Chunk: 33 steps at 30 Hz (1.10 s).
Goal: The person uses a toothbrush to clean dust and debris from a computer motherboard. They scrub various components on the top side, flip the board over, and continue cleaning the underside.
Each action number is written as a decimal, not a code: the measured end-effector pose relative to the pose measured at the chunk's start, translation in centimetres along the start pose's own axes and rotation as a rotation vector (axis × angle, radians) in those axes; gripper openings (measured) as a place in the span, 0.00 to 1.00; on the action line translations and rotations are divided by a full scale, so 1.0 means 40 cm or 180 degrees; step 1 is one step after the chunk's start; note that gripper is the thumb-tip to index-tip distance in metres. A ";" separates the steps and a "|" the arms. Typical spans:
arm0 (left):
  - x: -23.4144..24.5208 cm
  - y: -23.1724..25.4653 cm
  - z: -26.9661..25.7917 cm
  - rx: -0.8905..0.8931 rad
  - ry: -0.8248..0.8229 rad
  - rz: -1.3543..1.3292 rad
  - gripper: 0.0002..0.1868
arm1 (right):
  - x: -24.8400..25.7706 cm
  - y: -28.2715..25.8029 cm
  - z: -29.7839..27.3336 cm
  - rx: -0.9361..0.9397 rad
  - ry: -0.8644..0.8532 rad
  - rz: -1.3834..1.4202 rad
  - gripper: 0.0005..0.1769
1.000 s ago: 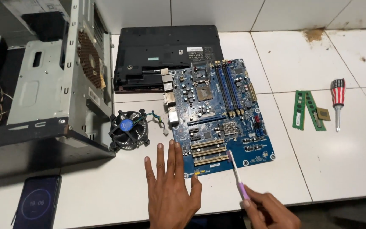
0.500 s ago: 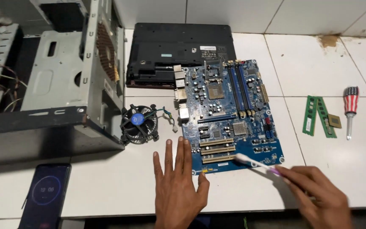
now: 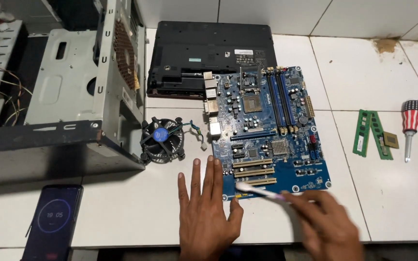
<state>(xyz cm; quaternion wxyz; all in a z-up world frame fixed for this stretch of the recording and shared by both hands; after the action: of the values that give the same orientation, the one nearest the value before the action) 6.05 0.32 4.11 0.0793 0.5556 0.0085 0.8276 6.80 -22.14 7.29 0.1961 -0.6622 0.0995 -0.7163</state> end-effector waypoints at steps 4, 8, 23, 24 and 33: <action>0.000 0.003 -0.003 0.0035 0.0002 -0.0064 0.50 | 0.066 0.052 -0.003 -0.0468 0.0504 -0.0040 0.23; 0.006 0.005 0.001 0.0012 0.0032 -0.0111 0.49 | 0.006 0.024 0.039 0.0231 0.0389 -0.0155 0.35; 0.006 -0.002 -0.003 0.0027 0.0024 -0.0146 0.50 | 0.001 0.044 0.062 0.0392 0.0558 -0.0121 0.34; 0.006 0.002 -0.001 0.0020 0.0032 -0.0109 0.50 | 0.000 0.058 0.060 0.0267 0.0580 -0.0355 0.36; 0.006 0.003 -0.001 0.0012 0.0076 -0.0178 0.49 | -0.014 -0.035 0.092 0.0588 0.0246 -0.0003 0.32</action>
<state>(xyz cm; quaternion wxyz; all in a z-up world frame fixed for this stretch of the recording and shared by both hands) 5.92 0.23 4.33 0.1012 0.5454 0.0266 0.8316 10.25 -20.21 7.75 0.2520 -0.6133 0.0402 -0.7475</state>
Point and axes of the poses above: each hand's wrist, its own z-axis towards the middle knuckle, its own x-axis out of the back of the hand, y = z × x, the point moved 7 cm from there along z, towards the middle knuckle, and after that the axes turned 6 degrees about -x, right-handed, at the moved point
